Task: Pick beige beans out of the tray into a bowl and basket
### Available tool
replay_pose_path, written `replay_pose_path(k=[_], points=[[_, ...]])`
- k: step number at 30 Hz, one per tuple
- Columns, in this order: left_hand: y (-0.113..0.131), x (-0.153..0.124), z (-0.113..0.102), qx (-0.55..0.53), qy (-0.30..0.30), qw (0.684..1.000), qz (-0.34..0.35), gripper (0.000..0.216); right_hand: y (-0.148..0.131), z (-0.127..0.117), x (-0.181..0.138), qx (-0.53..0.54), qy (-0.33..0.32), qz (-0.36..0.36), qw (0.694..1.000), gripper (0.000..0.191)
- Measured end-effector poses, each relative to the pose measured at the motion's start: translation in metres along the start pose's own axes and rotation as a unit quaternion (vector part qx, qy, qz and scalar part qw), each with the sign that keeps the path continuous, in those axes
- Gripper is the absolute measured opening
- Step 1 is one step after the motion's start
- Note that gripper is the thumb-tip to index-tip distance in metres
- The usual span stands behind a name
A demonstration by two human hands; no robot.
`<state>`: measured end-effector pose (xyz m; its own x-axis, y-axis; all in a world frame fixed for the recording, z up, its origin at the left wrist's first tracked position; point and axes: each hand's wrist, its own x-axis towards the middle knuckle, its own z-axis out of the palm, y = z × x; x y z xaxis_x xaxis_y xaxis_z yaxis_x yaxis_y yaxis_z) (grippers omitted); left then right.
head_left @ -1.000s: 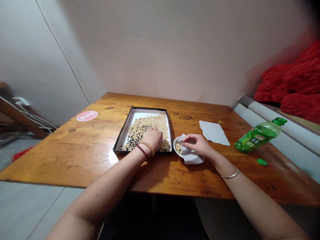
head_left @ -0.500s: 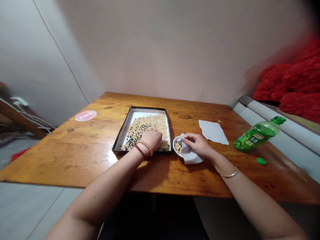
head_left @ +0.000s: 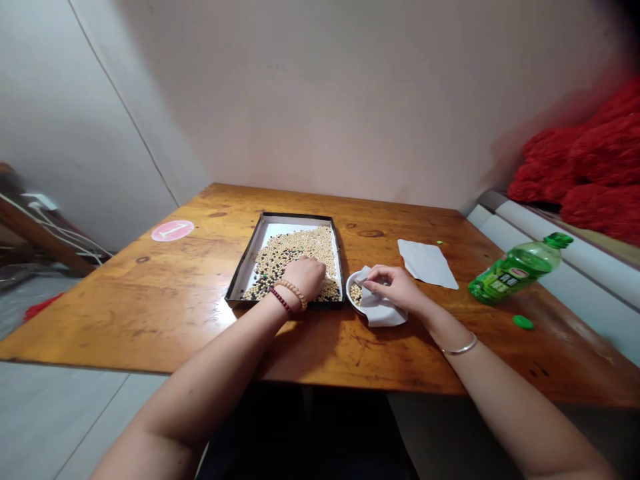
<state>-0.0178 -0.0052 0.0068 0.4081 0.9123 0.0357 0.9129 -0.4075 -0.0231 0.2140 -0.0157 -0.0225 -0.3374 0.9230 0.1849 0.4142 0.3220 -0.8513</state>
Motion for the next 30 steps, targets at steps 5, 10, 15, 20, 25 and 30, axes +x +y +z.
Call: replay_pose_path(k=[5,10,15,20,25,30], points=[[0.0011,0.0033,0.0051,0.013,0.056,0.998,-0.013,0.026,-0.0007,0.0007,-0.0004,0.009,0.008,0.007,1.000,0.032],[0.0032,0.0053,0.0074,0.007,0.009,1.000,0.016,0.026,-0.0010,0.0012,-0.0011,0.037,0.004,0.030,0.999,0.032],[0.0037,0.0052,0.0064,-0.008,-0.005,0.999,0.040,0.024,-0.0011,0.0007,-0.0011,0.050,-0.005,0.039,0.998,0.033],[0.0026,0.0057,0.0065,-0.008,-0.010,0.999,0.041,0.023,0.0001,-0.0009,0.0013,0.046,-0.002,0.032,0.998,0.034],[0.0034,0.0050,0.0041,-0.014,-0.027,0.999,0.029,0.025,-0.0018,-0.0018,0.0022,0.024,0.002,0.022,0.999,0.036],[0.0038,0.0037,0.0021,-0.003,-0.034,0.999,0.024,0.028,-0.0037,-0.0017,0.0016,0.018,0.000,0.017,1.000,0.036]])
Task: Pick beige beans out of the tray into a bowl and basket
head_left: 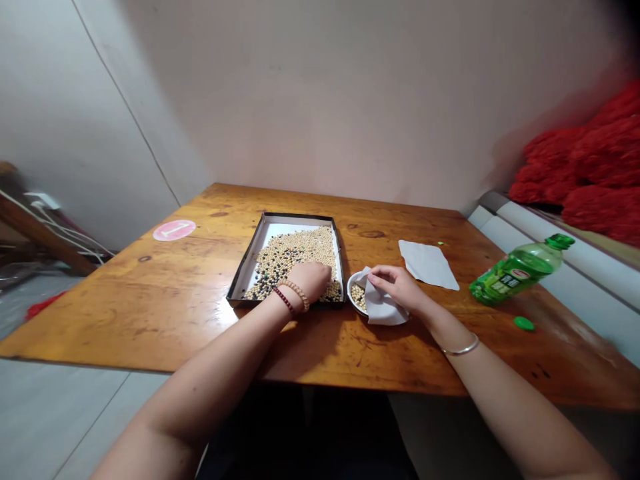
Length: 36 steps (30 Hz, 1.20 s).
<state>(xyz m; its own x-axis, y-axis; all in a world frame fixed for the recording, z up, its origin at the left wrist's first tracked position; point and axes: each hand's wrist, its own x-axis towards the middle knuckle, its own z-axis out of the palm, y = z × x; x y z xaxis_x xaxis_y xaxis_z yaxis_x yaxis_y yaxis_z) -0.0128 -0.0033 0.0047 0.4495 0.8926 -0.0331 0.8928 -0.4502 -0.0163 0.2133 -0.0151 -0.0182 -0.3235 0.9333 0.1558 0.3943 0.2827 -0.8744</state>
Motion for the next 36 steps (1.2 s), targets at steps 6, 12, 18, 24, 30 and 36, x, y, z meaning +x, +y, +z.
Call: replay_pose_path(k=[6,12,18,24,30,36], points=[[-0.001,-0.001,0.002,0.003,0.005,1.000,0.010,0.030,-0.001,0.000,-0.001,0.011,-0.004,0.016,1.000,0.036],[-0.001,-0.002,0.003,-0.004,0.003,1.000,0.007,0.033,-0.003,0.001,-0.001,0.016,0.000,0.020,1.000,0.037],[-0.001,-0.002,0.003,0.003,0.025,1.000,0.006,0.028,-0.001,0.001,0.000,0.019,0.009,0.025,0.999,0.035],[-0.004,-0.001,0.000,-0.033,0.086,0.994,-0.060,0.026,0.000,0.002,0.000,0.023,0.012,0.022,0.999,0.034],[0.006,-0.002,-0.013,-0.255,0.102,0.956,0.100,0.023,0.003,0.002,0.002,0.031,0.018,0.017,0.999,0.037],[0.020,-0.003,-0.002,-0.265,0.105,0.946,0.155,0.018,0.005,0.002,0.002,0.071,0.020,0.011,0.997,0.036]])
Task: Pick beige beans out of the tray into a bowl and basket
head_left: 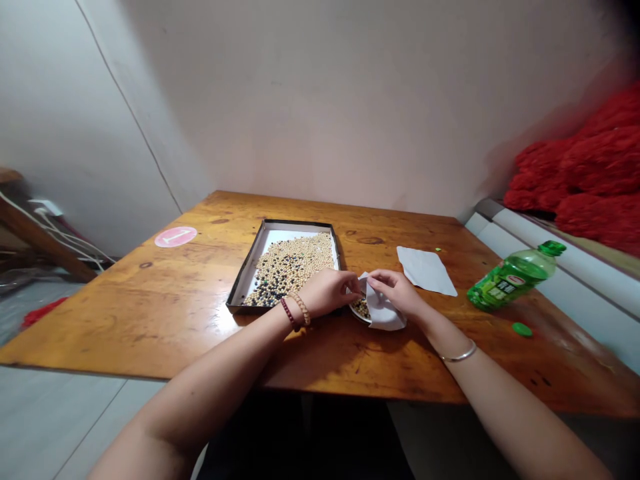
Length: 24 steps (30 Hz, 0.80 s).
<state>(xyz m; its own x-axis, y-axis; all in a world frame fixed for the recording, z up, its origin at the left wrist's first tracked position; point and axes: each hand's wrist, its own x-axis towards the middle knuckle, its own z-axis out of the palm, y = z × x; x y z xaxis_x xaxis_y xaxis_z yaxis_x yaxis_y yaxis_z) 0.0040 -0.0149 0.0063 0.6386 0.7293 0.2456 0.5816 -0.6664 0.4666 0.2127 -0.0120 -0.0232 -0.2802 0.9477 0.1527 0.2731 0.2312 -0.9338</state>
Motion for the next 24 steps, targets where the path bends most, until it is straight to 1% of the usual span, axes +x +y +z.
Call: replay_pose_path(k=[3,5,8,12,16,20,24], points=[[0.001,-0.001,0.010,0.091,0.019,0.996,0.006,0.017,0.001,0.000,-0.001,0.014,-0.019,0.002,1.000,0.036],[0.002,-0.002,0.013,0.146,0.038,0.988,0.012,0.021,0.002,0.000,-0.001,0.022,-0.030,0.006,0.999,0.037],[0.003,-0.002,0.013,0.189,0.059,0.980,0.021,0.022,0.003,-0.002,-0.001,0.022,-0.046,0.006,0.999,0.035],[0.003,-0.003,0.013,0.214,0.095,0.970,0.060,0.015,0.002,-0.003,-0.002,-0.042,-0.063,-0.018,0.997,0.029],[0.003,-0.003,0.013,0.222,0.135,0.961,0.094,0.015,-0.004,-0.003,-0.003,-0.096,-0.078,-0.025,0.992,0.025],[0.003,-0.003,0.012,0.225,0.133,0.959,0.107,0.015,-0.008,-0.003,-0.004,-0.127,-0.094,-0.040,0.987,0.024],[0.003,-0.003,0.012,0.229,0.115,0.961,0.108,0.016,-0.007,-0.003,-0.004,-0.136,-0.100,-0.056,0.984,0.024]])
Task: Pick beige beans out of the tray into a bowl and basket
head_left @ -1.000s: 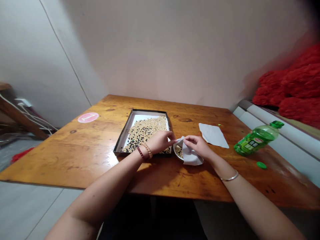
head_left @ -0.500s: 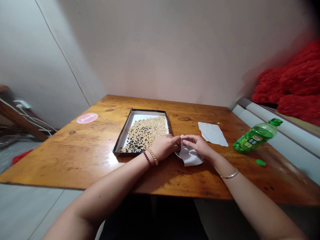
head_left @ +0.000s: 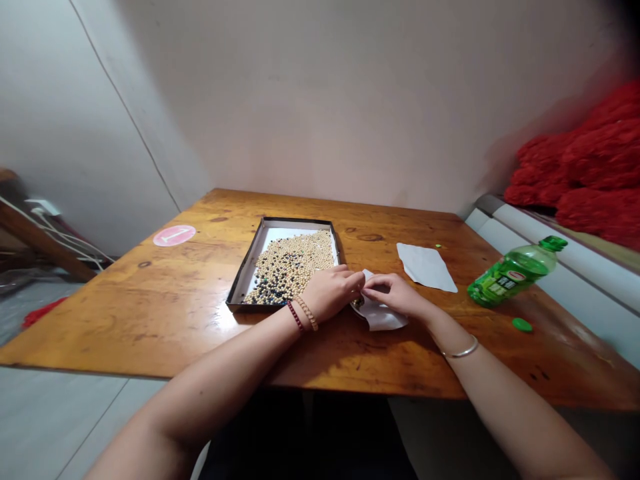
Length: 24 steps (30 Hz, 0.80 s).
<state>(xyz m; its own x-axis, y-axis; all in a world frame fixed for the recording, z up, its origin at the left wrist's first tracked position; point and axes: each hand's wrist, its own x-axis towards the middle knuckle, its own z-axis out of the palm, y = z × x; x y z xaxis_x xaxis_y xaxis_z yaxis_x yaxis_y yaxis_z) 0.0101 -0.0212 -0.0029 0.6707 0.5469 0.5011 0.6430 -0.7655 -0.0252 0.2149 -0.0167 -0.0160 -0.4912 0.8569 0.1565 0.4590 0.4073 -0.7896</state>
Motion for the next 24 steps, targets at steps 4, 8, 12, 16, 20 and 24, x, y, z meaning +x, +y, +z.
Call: replay_pose_path(k=[4,8,12,16,20,24], points=[[-0.0004,0.0002,0.0009,-0.003,-0.018,1.000,0.007,0.015,0.0014,0.0004,-0.0001,-0.001,0.003,0.001,1.000,0.025],[0.0000,0.0002,0.0016,0.008,-0.020,1.000,0.009,0.012,0.0015,0.0004,-0.0001,-0.001,0.001,0.000,1.000,0.025],[0.0008,0.0002,0.0008,0.007,-0.022,1.000,0.016,0.011,0.0020,0.0002,-0.0002,-0.004,0.005,0.004,1.000,0.026],[0.0009,0.0006,-0.0001,0.009,-0.018,1.000,0.014,0.012,0.0011,0.0004,-0.0005,0.000,0.003,0.006,1.000,0.028],[0.0007,0.0010,0.0005,0.007,-0.012,1.000,0.014,0.011,0.0004,0.0007,-0.0003,0.006,0.008,0.015,1.000,0.030],[0.0005,0.0008,0.0020,0.009,-0.010,1.000,0.013,0.014,0.0011,0.0007,-0.0003,0.009,0.011,0.013,1.000,0.030]])
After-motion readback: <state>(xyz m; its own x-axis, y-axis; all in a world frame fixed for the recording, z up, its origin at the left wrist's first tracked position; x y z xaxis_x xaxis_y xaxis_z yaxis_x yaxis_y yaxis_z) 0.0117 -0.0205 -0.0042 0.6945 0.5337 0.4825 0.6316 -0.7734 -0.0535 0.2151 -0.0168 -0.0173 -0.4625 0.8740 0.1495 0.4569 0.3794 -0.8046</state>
